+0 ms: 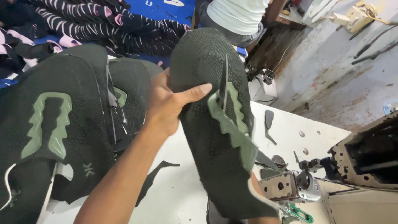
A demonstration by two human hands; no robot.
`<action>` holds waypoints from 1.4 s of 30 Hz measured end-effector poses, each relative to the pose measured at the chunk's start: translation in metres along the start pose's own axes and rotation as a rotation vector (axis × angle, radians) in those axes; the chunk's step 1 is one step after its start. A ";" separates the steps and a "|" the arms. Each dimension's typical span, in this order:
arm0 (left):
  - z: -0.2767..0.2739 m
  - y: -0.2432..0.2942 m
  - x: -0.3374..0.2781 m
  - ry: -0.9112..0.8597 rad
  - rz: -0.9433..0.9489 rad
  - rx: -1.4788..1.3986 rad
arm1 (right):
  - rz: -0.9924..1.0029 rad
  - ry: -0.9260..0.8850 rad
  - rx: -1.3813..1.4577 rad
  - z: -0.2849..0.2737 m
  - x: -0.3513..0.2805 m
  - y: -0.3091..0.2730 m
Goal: Trimming excess material from the eyelet area of fabric shoe upper components using scissors.
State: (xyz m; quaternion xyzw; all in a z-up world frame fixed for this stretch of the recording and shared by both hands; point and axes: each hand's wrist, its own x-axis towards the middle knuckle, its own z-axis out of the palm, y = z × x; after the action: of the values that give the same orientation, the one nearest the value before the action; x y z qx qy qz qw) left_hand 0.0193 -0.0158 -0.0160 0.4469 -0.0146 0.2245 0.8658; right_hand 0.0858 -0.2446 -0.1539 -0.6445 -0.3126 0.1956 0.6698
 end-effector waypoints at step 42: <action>-0.040 0.001 0.022 -0.002 0.091 0.132 | -0.141 0.028 -0.663 0.038 0.036 -0.058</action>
State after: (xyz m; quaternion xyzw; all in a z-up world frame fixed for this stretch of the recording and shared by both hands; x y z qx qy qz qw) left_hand 0.0321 0.0243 -0.0339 0.5020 -0.0209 0.2635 0.8235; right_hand 0.0781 -0.1981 -0.0914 -0.8067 -0.3938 0.0277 0.4396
